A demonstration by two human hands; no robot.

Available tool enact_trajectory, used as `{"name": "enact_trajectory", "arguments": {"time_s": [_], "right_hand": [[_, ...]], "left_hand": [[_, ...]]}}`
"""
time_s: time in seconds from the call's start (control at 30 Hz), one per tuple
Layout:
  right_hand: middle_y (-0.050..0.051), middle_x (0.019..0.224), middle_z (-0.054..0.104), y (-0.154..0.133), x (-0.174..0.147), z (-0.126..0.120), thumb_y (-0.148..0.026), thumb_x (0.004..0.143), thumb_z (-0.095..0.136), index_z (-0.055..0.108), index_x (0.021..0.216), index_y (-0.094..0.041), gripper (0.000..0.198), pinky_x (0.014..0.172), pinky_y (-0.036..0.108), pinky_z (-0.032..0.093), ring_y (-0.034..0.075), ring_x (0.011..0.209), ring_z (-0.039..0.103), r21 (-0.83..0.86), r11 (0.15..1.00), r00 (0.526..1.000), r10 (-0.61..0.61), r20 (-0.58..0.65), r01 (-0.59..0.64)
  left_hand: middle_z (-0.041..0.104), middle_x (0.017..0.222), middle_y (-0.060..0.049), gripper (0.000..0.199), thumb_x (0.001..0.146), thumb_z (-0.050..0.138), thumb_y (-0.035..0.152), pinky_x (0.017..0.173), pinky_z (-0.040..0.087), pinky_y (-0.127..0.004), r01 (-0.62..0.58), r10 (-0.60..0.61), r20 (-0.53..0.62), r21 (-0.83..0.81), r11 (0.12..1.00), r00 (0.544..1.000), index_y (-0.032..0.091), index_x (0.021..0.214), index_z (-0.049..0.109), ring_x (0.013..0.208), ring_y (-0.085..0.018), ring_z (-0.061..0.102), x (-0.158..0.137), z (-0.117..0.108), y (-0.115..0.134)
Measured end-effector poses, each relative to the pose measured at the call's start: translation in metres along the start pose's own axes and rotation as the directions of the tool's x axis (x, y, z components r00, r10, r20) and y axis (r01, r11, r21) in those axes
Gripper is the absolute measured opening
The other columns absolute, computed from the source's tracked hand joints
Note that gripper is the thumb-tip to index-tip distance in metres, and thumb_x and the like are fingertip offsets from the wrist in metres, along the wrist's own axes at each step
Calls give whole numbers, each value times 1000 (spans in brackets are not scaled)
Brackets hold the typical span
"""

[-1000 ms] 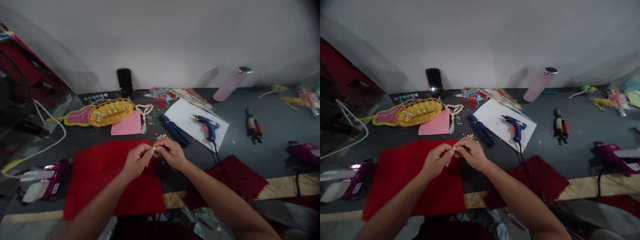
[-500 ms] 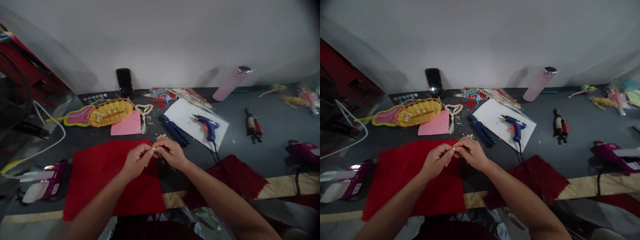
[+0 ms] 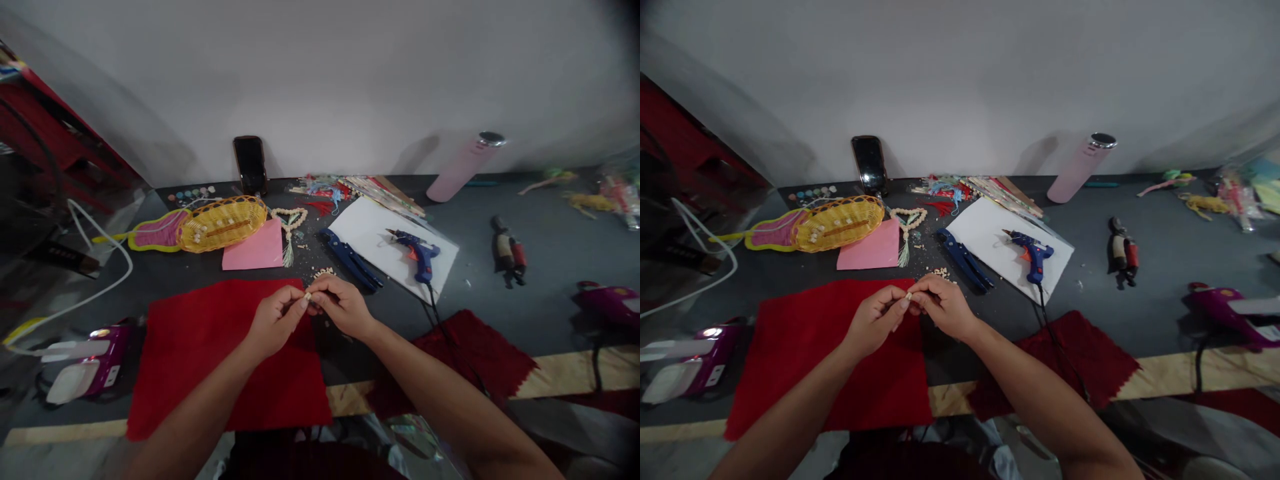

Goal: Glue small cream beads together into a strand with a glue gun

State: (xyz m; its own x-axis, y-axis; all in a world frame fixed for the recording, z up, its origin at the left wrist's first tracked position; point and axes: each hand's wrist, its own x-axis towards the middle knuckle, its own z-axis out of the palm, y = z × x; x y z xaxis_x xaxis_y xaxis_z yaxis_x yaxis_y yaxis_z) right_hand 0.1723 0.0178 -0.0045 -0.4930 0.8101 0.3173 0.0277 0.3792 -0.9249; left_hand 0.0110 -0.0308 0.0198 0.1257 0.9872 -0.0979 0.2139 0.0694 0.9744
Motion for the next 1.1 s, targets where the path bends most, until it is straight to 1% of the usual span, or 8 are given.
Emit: {"name": "enact_trajectory", "arguments": {"time_s": [0.2,0.43,0.57,0.77,0.87,1.0,1.1], "right_hand": [[3,79,56,1,0,0,-29,87,51,62,90,-20,15,58,24,47,11,64,54,-3,1000,1000,5,17,-5],[3,78,56,1,0,0,-31,87,50,62,91,-21,16,59,25,47,12,65,55,-18,1000,1000,2,16,-1],[3,77,56,0,0,0,-31,87,50,62,90,-20,16,59,25,47,11,65,55,-29,1000,1000,1,20,0],[3,77,56,1,0,-1,-30,88,50,61,91,-20,15,58,24,46,11,64,54,-26,1000,1000,4,31,-3],[3,78,56,1,0,-1,-32,88,49,61,91,-20,17,57,24,46,11,62,54,-25,1000,999,16,36,-15],[3,77,58,1,2,-3,-30,88,49,61,91,-20,17,61,26,47,12,65,55,-89,996,999,-9,38,12],[4,80,61,4,5,-5,-27,88,48,62,90,-20,15,69,29,47,14,73,57,-197,979,998,-55,44,62]], "left_hand": [[58,62,1,20,84,49,33,50,37,-20,-6,6,0,4,1000,1000,17,82,60,52,-9,50,0,0,0],[60,63,1,19,84,49,32,51,37,-20,4,-3,-15,21,1000,1000,17,81,61,52,-9,51,1,0,1],[62,66,0,20,83,49,33,51,37,-20,0,1,-12,25,1000,1000,17,81,61,52,-9,50,1,0,1],[54,56,2,22,84,49,34,50,36,-20,2,-1,-14,56,998,1000,17,81,62,50,-9,47,1,-1,0],[55,57,2,22,84,49,34,49,34,-20,3,-2,-17,63,998,1000,17,81,62,48,-8,46,1,-1,-1],[54,56,3,23,83,50,35,46,32,-19,9,-8,-17,53,999,1000,17,80,62,47,-8,43,2,-1,-2],[59,59,1,24,83,50,38,45,30,-20,43,-44,-26,-23,999,999,16,79,61,44,-7,40,4,-2,-4]]}}
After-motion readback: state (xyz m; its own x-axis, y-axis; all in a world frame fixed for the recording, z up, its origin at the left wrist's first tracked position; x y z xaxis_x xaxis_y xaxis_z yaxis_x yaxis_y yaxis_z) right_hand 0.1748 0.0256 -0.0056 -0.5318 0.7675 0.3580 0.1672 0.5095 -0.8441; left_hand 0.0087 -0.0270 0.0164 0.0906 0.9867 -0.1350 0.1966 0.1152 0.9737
